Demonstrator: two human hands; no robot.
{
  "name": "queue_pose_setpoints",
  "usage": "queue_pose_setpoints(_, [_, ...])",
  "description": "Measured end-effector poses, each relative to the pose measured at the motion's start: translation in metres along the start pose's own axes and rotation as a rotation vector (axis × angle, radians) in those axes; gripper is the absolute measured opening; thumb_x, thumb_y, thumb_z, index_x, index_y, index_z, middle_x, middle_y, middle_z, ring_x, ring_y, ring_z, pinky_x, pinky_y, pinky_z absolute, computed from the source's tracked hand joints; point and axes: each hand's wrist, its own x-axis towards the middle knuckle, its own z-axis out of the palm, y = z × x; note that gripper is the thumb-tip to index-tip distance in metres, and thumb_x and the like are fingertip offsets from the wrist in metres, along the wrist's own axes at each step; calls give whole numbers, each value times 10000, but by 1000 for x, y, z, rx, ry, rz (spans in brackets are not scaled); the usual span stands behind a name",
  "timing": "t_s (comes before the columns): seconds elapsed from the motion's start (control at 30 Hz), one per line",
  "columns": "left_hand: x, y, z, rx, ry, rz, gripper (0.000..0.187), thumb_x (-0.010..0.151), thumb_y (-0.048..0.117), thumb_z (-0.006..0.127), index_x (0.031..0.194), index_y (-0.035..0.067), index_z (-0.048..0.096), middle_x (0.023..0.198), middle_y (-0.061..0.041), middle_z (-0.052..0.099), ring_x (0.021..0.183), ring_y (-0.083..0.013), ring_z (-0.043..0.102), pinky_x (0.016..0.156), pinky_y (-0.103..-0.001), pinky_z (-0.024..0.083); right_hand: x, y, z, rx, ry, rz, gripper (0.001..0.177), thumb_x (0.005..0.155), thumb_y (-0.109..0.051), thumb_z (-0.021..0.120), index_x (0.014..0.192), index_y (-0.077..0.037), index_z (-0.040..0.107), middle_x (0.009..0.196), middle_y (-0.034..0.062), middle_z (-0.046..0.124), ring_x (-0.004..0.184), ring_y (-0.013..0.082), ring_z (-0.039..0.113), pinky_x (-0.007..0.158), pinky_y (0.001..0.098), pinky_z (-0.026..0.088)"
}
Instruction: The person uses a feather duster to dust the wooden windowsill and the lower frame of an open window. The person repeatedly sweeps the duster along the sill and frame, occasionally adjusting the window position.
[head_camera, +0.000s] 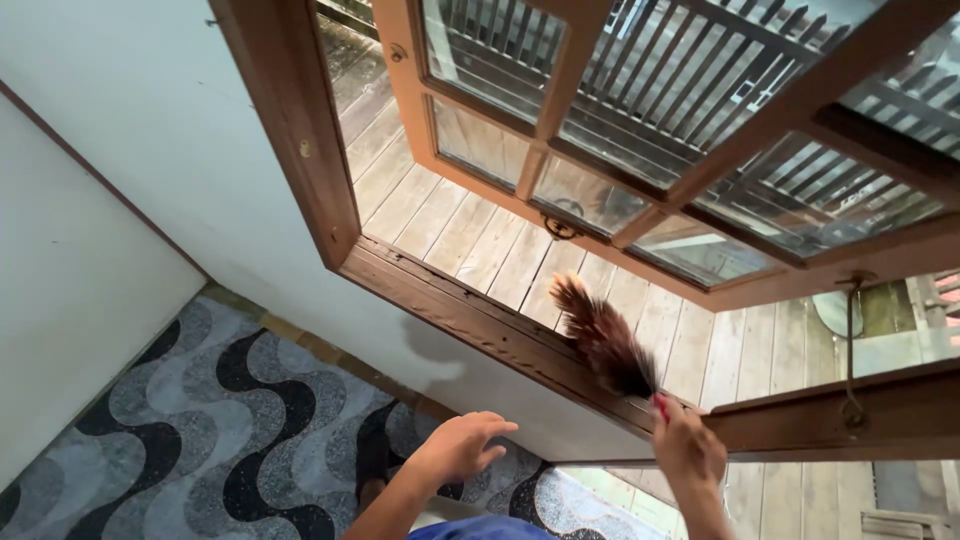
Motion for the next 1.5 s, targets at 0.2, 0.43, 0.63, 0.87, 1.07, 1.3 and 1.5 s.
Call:
queue_pose_setpoints(0.2, [-38, -47, -22, 10, 168, 2, 439, 968, 249, 631, 1400, 170, 613, 1369, -89, 629, 1195, -315, 613, 969, -434, 485, 112, -132, -65, -606, 14, -284, 426, 1089, -486, 305, 1218, -242, 629, 1024, 75, 738, 756, 357, 762, 621, 474, 571])
queue_pose_setpoints(0.43, [-89, -80, -67, -30, 220, -151, 467, 999, 271, 620, 1459, 220, 558, 1446, -21, 599, 1317, -260, 570, 1022, -479, 512, 128, -247, -212, -78, 545, -747, 423, 1102, -460, 465, 1283, -210, 754, 763, 34, 742, 509, 178, 652, 364, 314, 472])
queue_pose_setpoints(0.63, [-107, -85, -84, -27, 275, -171, 498, 988, 228, 634, 1473, 169, 533, 1437, -89, 610, 1320, -296, 585, 1034, -484, 533, 169, -210, -113, 23, 328, -530, 401, 1059, -511, 462, 1318, -264, 643, 918, 157, 761, 702, 447, 723, 551, 575, 570])
queue_pose_setpoints(0.87, [-107, -78, -109, -17, 223, -263, 488, 978, 240, 632, 1459, 215, 553, 1434, 2, 628, 1311, -219, 603, 1021, -432, 537, 160, -236, -154, -295, 357, -623, 393, 1088, -462, 443, 1167, -172, 696, 845, 75, 691, 539, 195, 636, 387, 333, 519])
queue_pose_setpoints(1.07, [-97, -83, -105, 28, 314, -188, 488, 948, 222, 656, 1429, 186, 584, 1387, -53, 670, 1281, -251, 636, 1028, -430, 539, 137, -267, -242, 568, 478, -699, 227, 1103, -212, 597, 1229, -57, 706, 1086, 94, 744, 974, 209, 706, 797, 346, 545])
queue_pose_setpoints(1.3, [-96, -81, -108, -66, 84, -311, 510, 1019, 244, 588, 1516, 247, 473, 1510, 12, 548, 1394, -206, 517, 1107, -447, 482, 171, -242, -158, -84, 662, -729, 260, 1026, -425, 670, 1106, -203, 777, 811, 34, 718, 641, 259, 693, 515, 425, 519])
queue_pose_setpoints(1.5, [-97, -100, -106, -73, 152, -248, 488, 1010, 243, 602, 1489, 201, 520, 1476, -11, 599, 1369, -203, 564, 1088, -409, 495, 147, -290, -256, 245, 581, -719, 344, 1130, -387, 511, 1239, -188, 770, 978, 6, 796, 770, 181, 740, 567, 356, 539])
